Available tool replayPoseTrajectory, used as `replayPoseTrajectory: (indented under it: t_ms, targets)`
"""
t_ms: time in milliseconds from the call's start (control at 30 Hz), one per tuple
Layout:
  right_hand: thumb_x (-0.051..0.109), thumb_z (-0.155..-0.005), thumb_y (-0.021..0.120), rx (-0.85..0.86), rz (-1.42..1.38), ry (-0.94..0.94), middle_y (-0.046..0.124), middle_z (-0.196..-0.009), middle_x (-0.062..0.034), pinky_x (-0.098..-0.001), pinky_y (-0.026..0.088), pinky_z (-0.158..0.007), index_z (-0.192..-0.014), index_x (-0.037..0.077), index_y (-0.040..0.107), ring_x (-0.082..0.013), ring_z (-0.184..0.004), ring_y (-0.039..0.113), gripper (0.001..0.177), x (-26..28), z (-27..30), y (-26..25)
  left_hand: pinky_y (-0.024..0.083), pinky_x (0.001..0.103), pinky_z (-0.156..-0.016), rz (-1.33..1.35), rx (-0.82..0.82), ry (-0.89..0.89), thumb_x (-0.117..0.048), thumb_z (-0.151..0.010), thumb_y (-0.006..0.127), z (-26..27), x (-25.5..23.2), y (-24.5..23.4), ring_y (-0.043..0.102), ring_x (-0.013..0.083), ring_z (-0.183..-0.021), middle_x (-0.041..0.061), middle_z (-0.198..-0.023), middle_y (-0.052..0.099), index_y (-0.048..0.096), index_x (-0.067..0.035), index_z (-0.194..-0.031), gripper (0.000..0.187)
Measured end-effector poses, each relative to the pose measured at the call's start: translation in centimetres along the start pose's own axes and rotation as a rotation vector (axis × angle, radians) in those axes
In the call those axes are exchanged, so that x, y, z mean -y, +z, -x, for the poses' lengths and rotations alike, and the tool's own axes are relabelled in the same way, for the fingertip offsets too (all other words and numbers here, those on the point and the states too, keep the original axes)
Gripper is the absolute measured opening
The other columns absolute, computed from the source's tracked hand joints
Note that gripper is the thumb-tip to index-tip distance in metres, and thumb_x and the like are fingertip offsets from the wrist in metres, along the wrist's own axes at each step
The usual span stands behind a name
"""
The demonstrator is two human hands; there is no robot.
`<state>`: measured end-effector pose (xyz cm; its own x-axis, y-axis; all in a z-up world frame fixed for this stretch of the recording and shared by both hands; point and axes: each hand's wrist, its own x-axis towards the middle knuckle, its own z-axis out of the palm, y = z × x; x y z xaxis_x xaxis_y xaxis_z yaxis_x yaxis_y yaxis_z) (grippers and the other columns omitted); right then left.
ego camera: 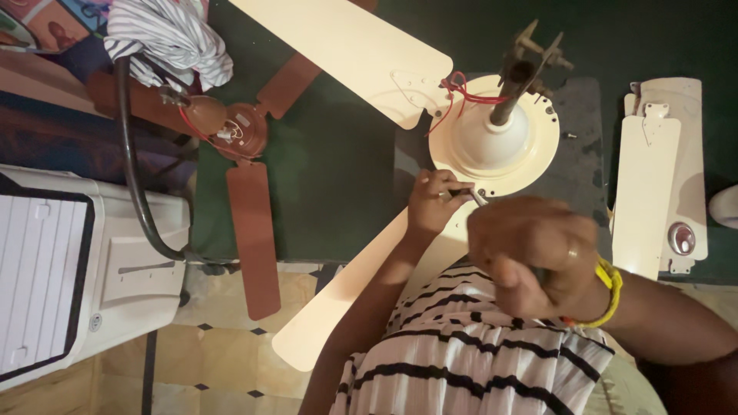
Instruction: The person uses a screwdriver to loosen and remove screws from the fan blade mounting points, then detaches the fan blades from the motor housing. The removed blades are placed on the floor beside the fan.
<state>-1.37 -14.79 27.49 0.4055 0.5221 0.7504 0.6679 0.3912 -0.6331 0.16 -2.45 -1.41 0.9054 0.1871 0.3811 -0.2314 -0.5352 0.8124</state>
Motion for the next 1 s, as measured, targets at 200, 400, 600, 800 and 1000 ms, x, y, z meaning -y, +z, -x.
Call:
replayPoseTrajectory:
  t_ms: [200, 400, 600, 800, 1000]
  targets:
    - [-0.005, -0.101, 0.043, -0.153, 0.199, 0.093, 0.057, -0.079, -0.0161, -0.0364, 0.045, -0.052, -0.107, -0.008, 0.040, -0.0186, -0.062, 0.052, 0.007, 1.8, -0.2, 1.1, 0.051, 0.029, -0.087, 0.065, 0.080, -0.083, -0.017, -0.083, 0.085, 0.0, 0.2, 0.0, 0.061, 0.0150, -0.094, -0.009, -0.099, 0.079, 0.059, -0.010, -0.100, 0.032]
    - [-0.010, -0.091, 0.046, -0.277, 0.285, -0.399, 0.051, -0.068, -0.0098, -0.0374, 0.040, -0.040, -0.100, -0.002, 0.033, -0.0188, -0.049, 0.046, 0.018, -2.2, 2.3, 5.5, 0.053, 0.029, -0.082, 0.071, 0.042, -0.036, -0.012, -0.083, 0.081, 0.6, 0.1, 0.0, 0.058, 0.0172, -0.101, -0.008, -0.093, 0.078, 0.056, -0.008, -0.103, 0.033]
    - [-0.013, -0.097, 0.040, -0.253, 0.292, -0.436, 0.054, -0.071, -0.0121, -0.0365, 0.043, -0.041, -0.090, 0.001, 0.027, -0.0172, -0.051, 0.048, 0.020, -1.7, 0.3, 4.9, 0.051, 0.033, -0.084, -0.027, 0.017, 0.003, -0.014, -0.076, 0.087, 0.7, -0.1, -0.4, 0.054, 0.0222, -0.096, -0.006, -0.094, 0.079, 0.056, -0.010, -0.096, 0.036]
    - [-0.002, -0.100, 0.045, 0.034, -0.036, -0.071, 0.058, -0.074, -0.0092, -0.0343, 0.050, -0.052, -0.094, -0.002, 0.047, -0.0183, -0.056, 0.057, 0.007, -0.9, 0.8, 1.0, 0.052, 0.032, -0.084, 0.041, 0.087, -0.132, -0.012, -0.080, 0.083, 0.9, -0.4, -0.7, 0.061, 0.0211, -0.102, -0.006, -0.097, 0.079, 0.054, -0.009, -0.099, 0.035]
    - [0.021, -0.109, 0.044, 0.193, -0.279, 0.122, 0.061, -0.075, -0.0120, -0.0346, 0.053, -0.057, -0.098, 0.002, 0.053, -0.0199, -0.054, 0.059, 0.024, -2.7, 1.0, -1.3, 0.060, 0.032, -0.081, 0.460, 0.046, -0.334, -0.011, -0.083, 0.076, 0.8, -1.1, -1.0, 0.072, 0.0194, -0.097, -0.004, -0.104, 0.057, 0.058, -0.009, -0.101, 0.025]
